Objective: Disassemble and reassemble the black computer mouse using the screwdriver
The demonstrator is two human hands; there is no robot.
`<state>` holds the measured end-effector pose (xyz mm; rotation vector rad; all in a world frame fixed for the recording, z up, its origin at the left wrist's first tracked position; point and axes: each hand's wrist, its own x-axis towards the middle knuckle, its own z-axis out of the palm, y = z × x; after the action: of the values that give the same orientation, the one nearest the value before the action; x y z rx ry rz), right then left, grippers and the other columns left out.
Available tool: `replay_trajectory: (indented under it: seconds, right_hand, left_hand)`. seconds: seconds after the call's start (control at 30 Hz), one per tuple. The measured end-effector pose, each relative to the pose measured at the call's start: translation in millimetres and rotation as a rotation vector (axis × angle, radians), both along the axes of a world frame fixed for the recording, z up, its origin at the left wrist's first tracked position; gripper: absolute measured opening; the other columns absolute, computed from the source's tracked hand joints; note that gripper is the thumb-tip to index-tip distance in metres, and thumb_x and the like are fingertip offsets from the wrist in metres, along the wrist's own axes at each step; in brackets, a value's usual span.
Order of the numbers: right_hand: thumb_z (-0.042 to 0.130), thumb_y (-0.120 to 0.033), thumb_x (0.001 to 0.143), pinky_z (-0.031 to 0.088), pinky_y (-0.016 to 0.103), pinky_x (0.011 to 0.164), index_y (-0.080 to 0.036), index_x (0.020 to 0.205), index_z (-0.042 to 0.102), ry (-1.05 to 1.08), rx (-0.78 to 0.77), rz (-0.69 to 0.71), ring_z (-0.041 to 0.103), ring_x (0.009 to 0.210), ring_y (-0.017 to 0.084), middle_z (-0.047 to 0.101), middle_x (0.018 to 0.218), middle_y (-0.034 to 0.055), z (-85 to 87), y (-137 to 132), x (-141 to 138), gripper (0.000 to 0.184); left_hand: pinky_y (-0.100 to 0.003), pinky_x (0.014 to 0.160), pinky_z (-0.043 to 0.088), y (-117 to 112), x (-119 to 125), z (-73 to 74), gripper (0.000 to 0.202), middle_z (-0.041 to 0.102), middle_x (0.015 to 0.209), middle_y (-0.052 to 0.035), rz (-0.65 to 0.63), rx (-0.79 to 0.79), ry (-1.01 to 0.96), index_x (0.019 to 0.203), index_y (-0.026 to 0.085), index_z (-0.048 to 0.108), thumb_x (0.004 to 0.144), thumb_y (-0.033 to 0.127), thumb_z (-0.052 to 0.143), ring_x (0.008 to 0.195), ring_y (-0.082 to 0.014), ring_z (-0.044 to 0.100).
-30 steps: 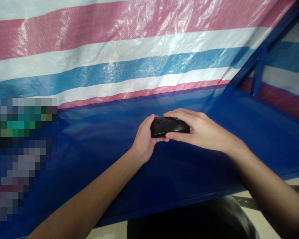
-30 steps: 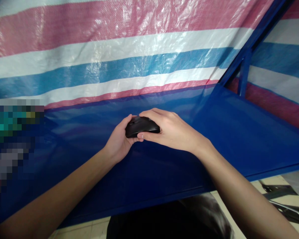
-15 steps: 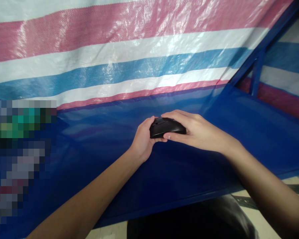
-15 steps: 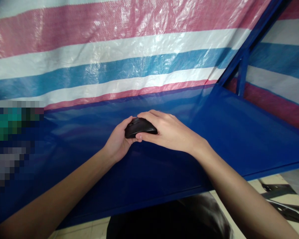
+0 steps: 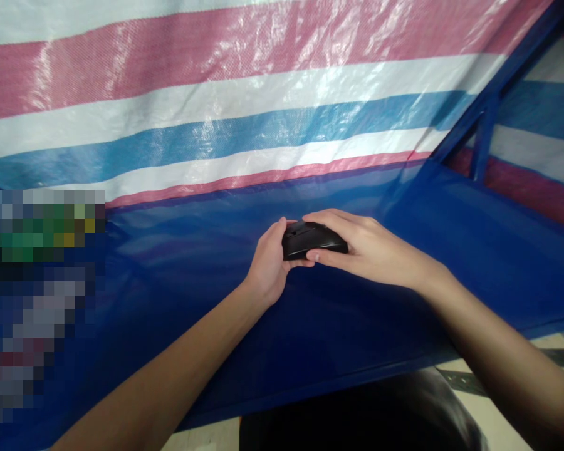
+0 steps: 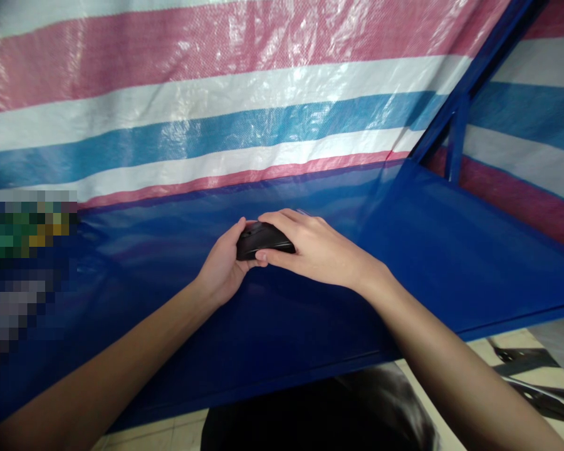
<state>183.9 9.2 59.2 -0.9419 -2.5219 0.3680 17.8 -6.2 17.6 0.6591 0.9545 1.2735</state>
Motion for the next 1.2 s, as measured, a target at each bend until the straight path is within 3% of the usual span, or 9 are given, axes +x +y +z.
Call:
replay_trajectory:
  seconds: [0.27,0.43,0.67,0.97,1.2]
  right_hand:
    - [0.055,-0.047,0.086,0.049,0.037,0.088,-0.023,0.127,0.052,0.041,-0.012,-0.006,0.061,0.107,0.025,0.062,0.122,0.0081,0.4,-1.5,0.4,0.048]
    - [0.051,-0.048,0.088,0.049,0.037,0.09,-0.022,0.129,0.05,0.05,-0.007,-0.085,0.061,0.108,0.024,0.062,0.123,0.0083,-1.4,1.7,3.0,0.049]
    - [0.057,-0.052,0.083,0.049,0.039,0.091,-0.022,0.134,0.046,0.024,-0.029,-0.091,0.062,0.109,0.025,0.061,0.127,0.0082,-1.3,7.4,9.2,0.06]
    - [0.055,-0.052,0.085,0.049,0.039,0.09,-0.02,0.132,0.048,0.0,0.025,-0.109,0.062,0.11,0.027,0.063,0.125,0.0099,-2.8,5.0,7.6,0.058]
    - [0.049,-0.052,0.088,0.049,0.039,0.09,-0.021,0.135,0.041,0.021,-0.054,-0.11,0.06,0.111,0.025,0.056,0.132,0.0111,-6.1,2.8,3.2,0.057]
  left_hand:
    - [-0.023,0.041,0.049,-1.5,-0.7,-0.2,0.022,0.063,0.077,-0.0038,0.018,0.031,0.017,0.087,0.014,0.06,0.087,0.034,0.05,0.049,-0.0102,0.056]
    - [-0.022,0.041,0.05,0.1,-1.3,4.8,0.019,0.061,0.075,-0.0025,0.065,-0.008,-0.021,0.086,0.014,0.059,0.087,0.03,0.049,0.053,-0.0111,0.058]
    - [-0.021,0.042,0.051,1.4,-2.2,8.5,0.02,0.063,0.077,-0.0025,0.129,-0.017,-0.052,0.086,0.015,0.059,0.087,0.034,0.05,0.057,-0.012,0.061]
    - [-0.023,0.045,0.054,1.9,-5.0,10.1,0.023,0.064,0.075,-0.004,0.059,-0.056,-0.095,0.087,0.013,0.062,0.086,0.033,0.052,0.056,-0.0125,0.062]
    - [-0.024,0.051,0.057,1.6,-7.5,8.8,0.024,0.067,0.077,-0.005,-0.013,-0.017,-0.167,0.086,0.012,0.064,0.086,0.033,0.051,0.059,-0.0126,0.063]
